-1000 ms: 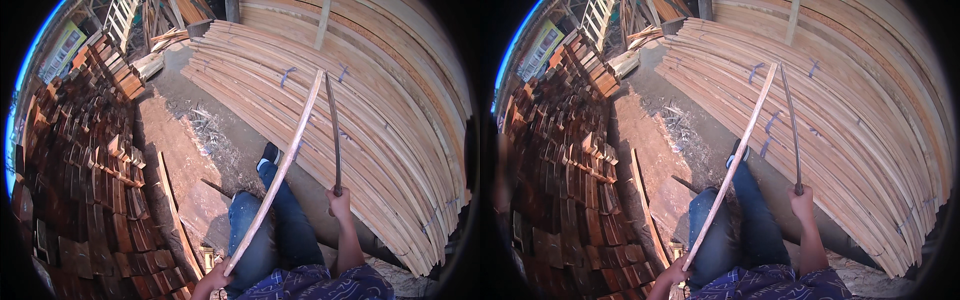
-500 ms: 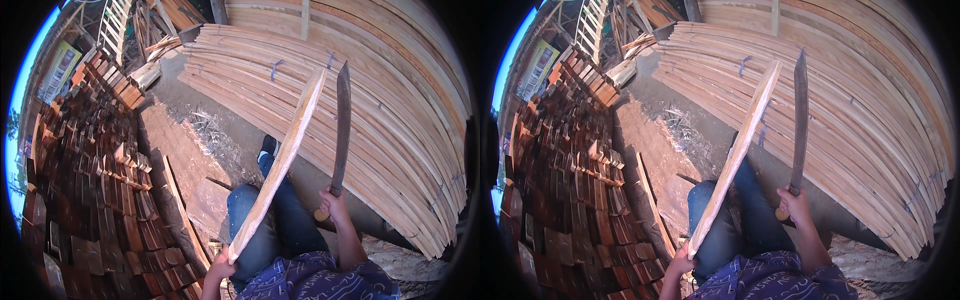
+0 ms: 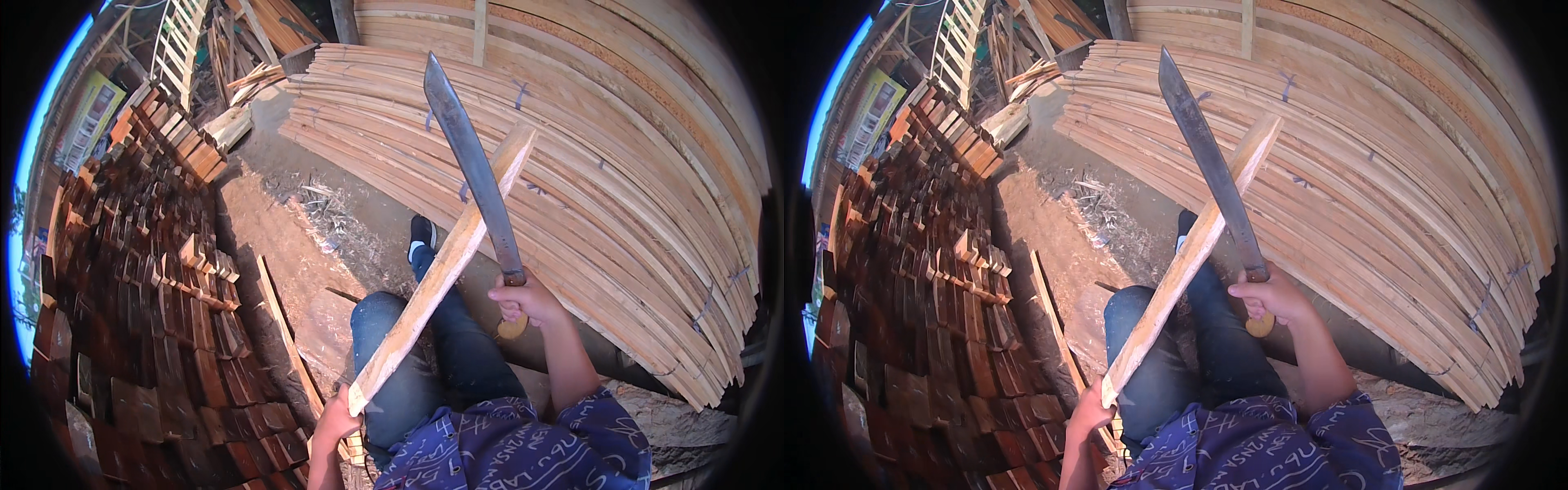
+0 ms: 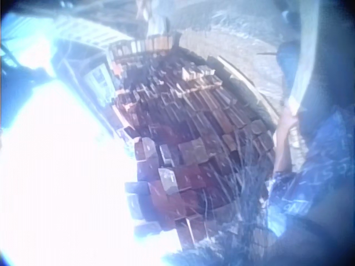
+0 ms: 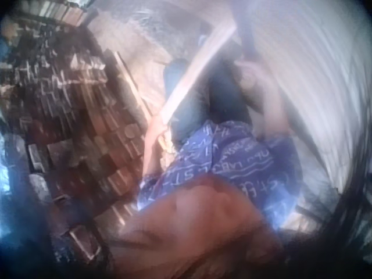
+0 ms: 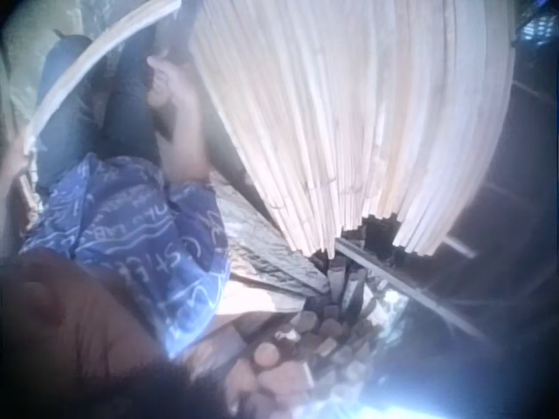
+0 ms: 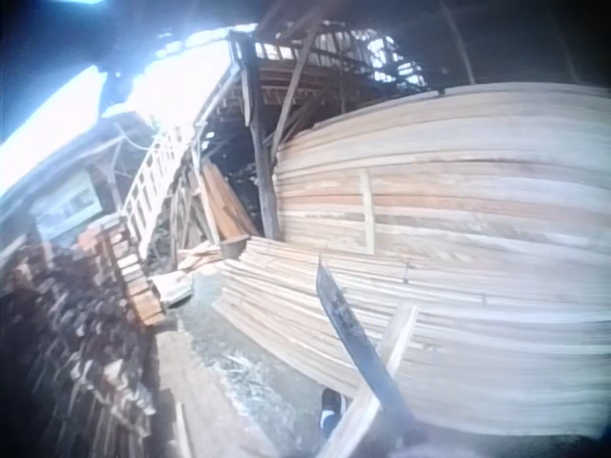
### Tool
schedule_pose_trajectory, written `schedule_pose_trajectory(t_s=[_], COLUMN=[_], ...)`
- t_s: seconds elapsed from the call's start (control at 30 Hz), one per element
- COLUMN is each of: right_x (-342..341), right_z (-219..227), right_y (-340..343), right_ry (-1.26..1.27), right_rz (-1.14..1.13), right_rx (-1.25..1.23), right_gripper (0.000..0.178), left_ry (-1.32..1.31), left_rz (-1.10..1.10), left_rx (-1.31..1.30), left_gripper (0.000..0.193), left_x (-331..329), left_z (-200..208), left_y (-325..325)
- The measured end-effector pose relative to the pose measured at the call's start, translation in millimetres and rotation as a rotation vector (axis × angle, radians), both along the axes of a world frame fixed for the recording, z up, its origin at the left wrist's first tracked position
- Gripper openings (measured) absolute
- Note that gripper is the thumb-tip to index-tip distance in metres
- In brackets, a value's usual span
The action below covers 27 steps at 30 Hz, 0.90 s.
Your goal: The person uses a large curved blade to shave and smooth a long piece of light-colored wood. They hold the wood with their left hand and repeatedly draw the blade along its length to remove thin shavings.
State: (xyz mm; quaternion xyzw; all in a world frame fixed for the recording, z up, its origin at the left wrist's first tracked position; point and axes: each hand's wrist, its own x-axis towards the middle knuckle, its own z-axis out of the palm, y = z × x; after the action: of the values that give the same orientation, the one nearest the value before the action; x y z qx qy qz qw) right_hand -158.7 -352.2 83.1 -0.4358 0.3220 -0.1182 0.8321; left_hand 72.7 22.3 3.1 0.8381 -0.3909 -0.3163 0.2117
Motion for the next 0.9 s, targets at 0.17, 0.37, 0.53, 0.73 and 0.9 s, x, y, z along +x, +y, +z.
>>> schedule_pose_trajectory(t_s=[0.17, 0.37, 0.53, 0.73, 0.9], right_x=[11.4, 7.8, 4.9, -6.2, 4.3], right_z=[-39.5, -61.6, -42.6, -8.6, 12.4], right_y=[17.3, 38.9, 39.6, 14.4, -12.5], right_ry=[-0.369, -0.301, 0.153, 0.247, 0.15], right_rz=[0.145, 0.334, 0.103, -0.061, -0.146], right_rx=[0.33, 0.408, -0.13, -0.6, -0.578], right_gripper=[0.026, 0.027, 0.021, 0.018, 0.014], left_ry=[-0.078, -0.099, -0.155, -0.17, -0.089], left_rz=[0.036, 0.123, 0.117, 0.083, 0.096], left_rx=[0.029, 0.069, 0.023, 0.023, -0.004], left_gripper=[0.036, 0.034, 0.031, 0.032, 0.031], left_x=[-4.8, -13.9, -13.2, -12.5, -8.4], left_z=[5.6, 7.1, -2.4, -8.3, -15.2], left_y=[-0.6, -1.4, 2.8, 3.0, -1.2])
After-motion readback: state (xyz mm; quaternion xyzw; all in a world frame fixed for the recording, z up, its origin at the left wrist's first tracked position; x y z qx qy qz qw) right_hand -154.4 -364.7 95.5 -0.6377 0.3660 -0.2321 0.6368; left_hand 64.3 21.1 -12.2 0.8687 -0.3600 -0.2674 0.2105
